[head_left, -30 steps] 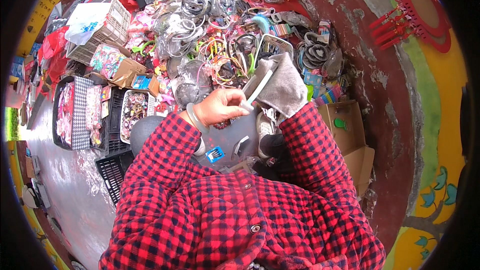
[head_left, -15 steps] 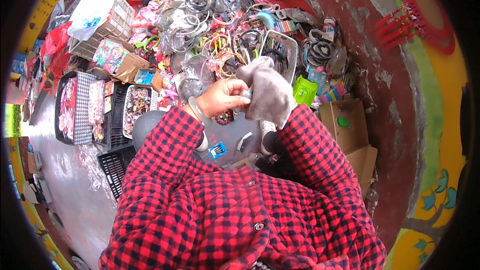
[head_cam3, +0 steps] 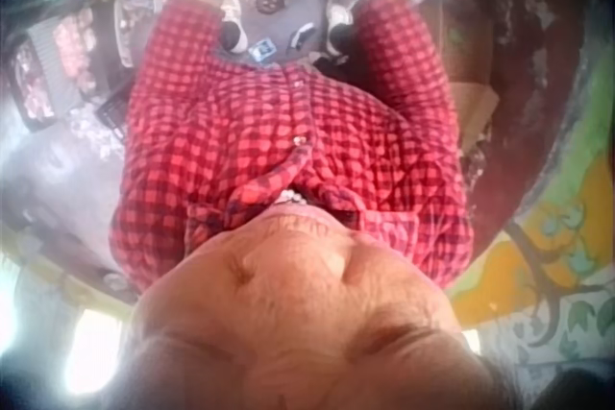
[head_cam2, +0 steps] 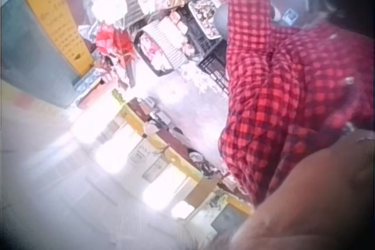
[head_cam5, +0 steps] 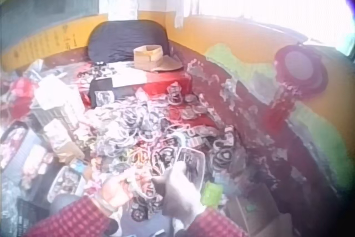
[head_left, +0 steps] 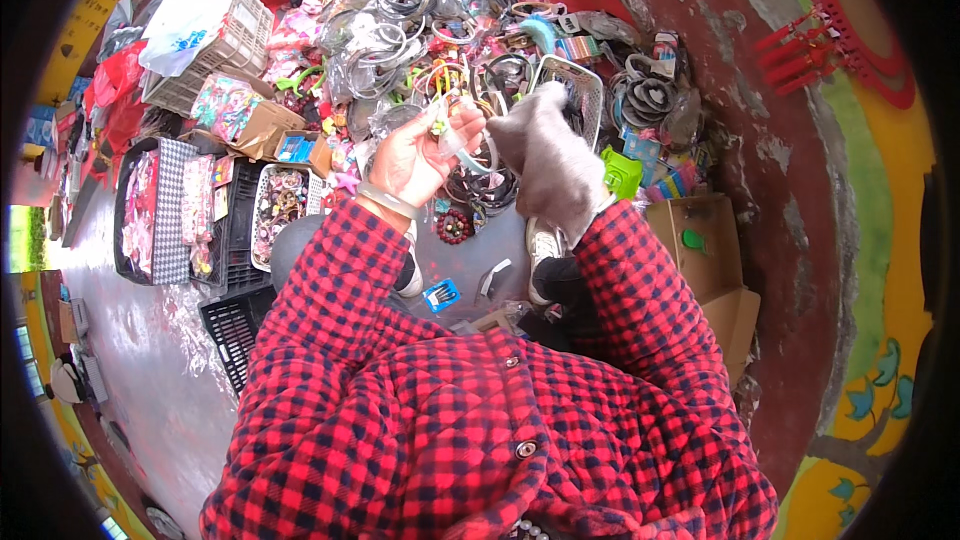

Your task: The person sits on the floor and cleans various bracelets using a cloth. They pick up bracelets from a pile, wipe them, and place them into a black basket. The person also dips the cloth into a bucket of water to clean it.

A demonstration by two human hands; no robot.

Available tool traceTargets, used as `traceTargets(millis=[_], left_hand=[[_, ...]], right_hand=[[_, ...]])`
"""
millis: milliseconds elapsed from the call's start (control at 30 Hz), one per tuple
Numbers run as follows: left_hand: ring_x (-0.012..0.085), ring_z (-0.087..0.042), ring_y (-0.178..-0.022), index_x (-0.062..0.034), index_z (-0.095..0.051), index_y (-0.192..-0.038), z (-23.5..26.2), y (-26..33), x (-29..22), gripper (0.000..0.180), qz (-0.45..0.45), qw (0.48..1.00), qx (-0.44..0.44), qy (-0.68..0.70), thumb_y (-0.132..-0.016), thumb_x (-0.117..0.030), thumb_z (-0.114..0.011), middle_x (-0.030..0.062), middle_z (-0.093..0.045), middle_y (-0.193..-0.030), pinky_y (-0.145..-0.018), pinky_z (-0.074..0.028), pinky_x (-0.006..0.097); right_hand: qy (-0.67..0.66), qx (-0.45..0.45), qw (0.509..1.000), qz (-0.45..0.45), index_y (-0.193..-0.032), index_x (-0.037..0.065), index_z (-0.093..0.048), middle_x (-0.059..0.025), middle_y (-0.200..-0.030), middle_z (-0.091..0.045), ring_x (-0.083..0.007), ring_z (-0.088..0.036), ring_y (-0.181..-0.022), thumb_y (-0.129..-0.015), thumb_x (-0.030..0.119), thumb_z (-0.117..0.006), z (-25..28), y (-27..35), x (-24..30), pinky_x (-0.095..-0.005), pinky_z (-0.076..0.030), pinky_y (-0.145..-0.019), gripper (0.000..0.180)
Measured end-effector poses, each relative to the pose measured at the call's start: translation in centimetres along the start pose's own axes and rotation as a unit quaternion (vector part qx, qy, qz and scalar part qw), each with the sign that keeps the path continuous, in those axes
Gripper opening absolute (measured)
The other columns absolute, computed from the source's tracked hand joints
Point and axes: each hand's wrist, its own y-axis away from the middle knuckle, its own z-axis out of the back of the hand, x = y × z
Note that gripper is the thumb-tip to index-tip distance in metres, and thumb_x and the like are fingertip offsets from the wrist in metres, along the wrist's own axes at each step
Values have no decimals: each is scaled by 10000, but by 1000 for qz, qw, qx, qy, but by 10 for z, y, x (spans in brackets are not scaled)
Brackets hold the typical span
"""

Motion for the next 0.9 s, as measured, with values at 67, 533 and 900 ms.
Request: traceTargets(millis=[67,533,900], left_hand=[[334,-498,-1057,70,-448,-1095,1,-1,2,305,-28,999,-19,-13,-893,-154,-403,252,-512,-1107,-936,-393,421],[252,-499,-1042,-58,-402,-1211,0,-4,34,353,18,998,29,-60,-895,-216,-421,153,-521,-1134,-938,-357,376],[163,-537,-920,0,-521,-1066,12,-5,40,258,-6,987,6,-159,-810,-29,-531,64,-573,-1017,-873,-390,311]], right_hand=[[111,54,992,4,-977,-29,-356,-155,-752,-530,-273,-594,-684,-623,-16,-588,-1,2,18,-337,-455,-582,423],[143,86,975,147,-728,11,-559,-157,-737,-566,-295,-565,-703,-468,73,-592,-17,4,34,-338,-465,-628,269],[221,76,964,126,-767,35,-617,-121,-745,-604,-247,-585,-748,-569,111,-568,-11,2,27,-319,-461,-686,218]])
